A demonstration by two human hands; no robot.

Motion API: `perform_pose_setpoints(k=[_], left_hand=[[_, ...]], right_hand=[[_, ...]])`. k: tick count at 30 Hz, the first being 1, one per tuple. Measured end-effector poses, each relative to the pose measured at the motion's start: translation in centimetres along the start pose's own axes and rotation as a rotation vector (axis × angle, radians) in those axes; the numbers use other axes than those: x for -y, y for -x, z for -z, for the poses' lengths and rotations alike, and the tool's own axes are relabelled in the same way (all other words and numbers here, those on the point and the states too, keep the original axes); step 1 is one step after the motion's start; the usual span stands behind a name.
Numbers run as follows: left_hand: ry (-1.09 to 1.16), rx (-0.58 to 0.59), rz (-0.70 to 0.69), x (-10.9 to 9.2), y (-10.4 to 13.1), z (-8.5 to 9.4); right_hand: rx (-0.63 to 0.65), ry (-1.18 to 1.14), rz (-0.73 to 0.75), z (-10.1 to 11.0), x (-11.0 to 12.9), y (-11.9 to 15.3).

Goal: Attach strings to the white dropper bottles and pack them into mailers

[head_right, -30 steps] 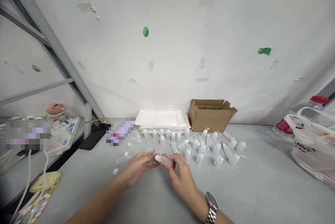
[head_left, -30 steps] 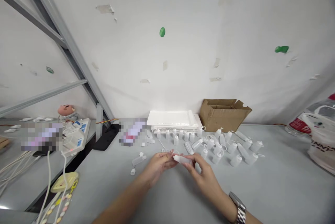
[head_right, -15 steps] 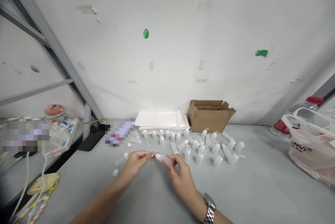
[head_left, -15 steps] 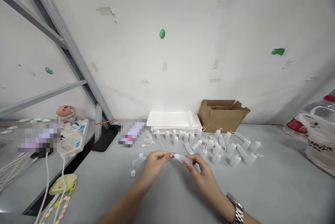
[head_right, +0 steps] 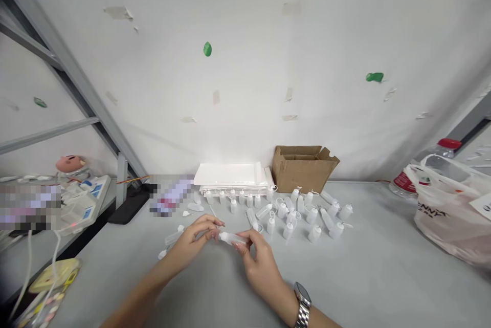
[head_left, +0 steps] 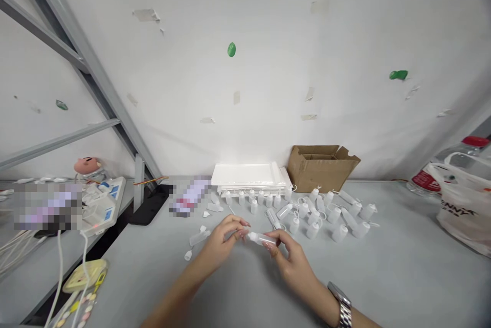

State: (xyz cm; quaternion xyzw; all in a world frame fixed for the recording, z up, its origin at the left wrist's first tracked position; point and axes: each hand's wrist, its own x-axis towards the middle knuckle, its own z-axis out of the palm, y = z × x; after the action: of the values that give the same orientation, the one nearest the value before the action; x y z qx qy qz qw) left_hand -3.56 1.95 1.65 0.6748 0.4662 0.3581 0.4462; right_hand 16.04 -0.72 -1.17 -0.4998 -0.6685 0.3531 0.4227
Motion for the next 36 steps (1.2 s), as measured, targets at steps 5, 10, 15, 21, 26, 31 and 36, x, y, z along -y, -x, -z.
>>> perform_pose_setpoints(k=[5,10,15,21,26,31,36], left_hand=[[-0.092,0.065,0.057,0.7,1.3,-0.4],[-0.36,-0.037,0.171,1.2,4.0,1.8],[-0.686,-0.29,0.361,2.8,7.6,6.4],[-0.65,-0.246,0.444,3.9,8.5,7.2],[-0.606,-0.218,0.376,3.8,7.2,5.9],[-0.506,-0.2,0.344,3.4,5.7,3.5],[-0.442,-0.214,0.228,2.9,4.3,2.6]], right_hand=[[0.145,0.07,0.032,0.1,0.0,0.1],[0.187,0.397,0.265,0.2,0.0,-0.1],[-0.154,0.85,0.351,1.1,-1.1,-1.9],[-0.216,0.976,0.452,0.4,-1.2,-1.9],[-0.098,0.948,0.552,-0.6,-0.5,-0.7],[0.031,0.876,0.48,-1.3,-0.3,-0.2],[0.105,0.883,0.467,-1.9,-0.1,0.0]])
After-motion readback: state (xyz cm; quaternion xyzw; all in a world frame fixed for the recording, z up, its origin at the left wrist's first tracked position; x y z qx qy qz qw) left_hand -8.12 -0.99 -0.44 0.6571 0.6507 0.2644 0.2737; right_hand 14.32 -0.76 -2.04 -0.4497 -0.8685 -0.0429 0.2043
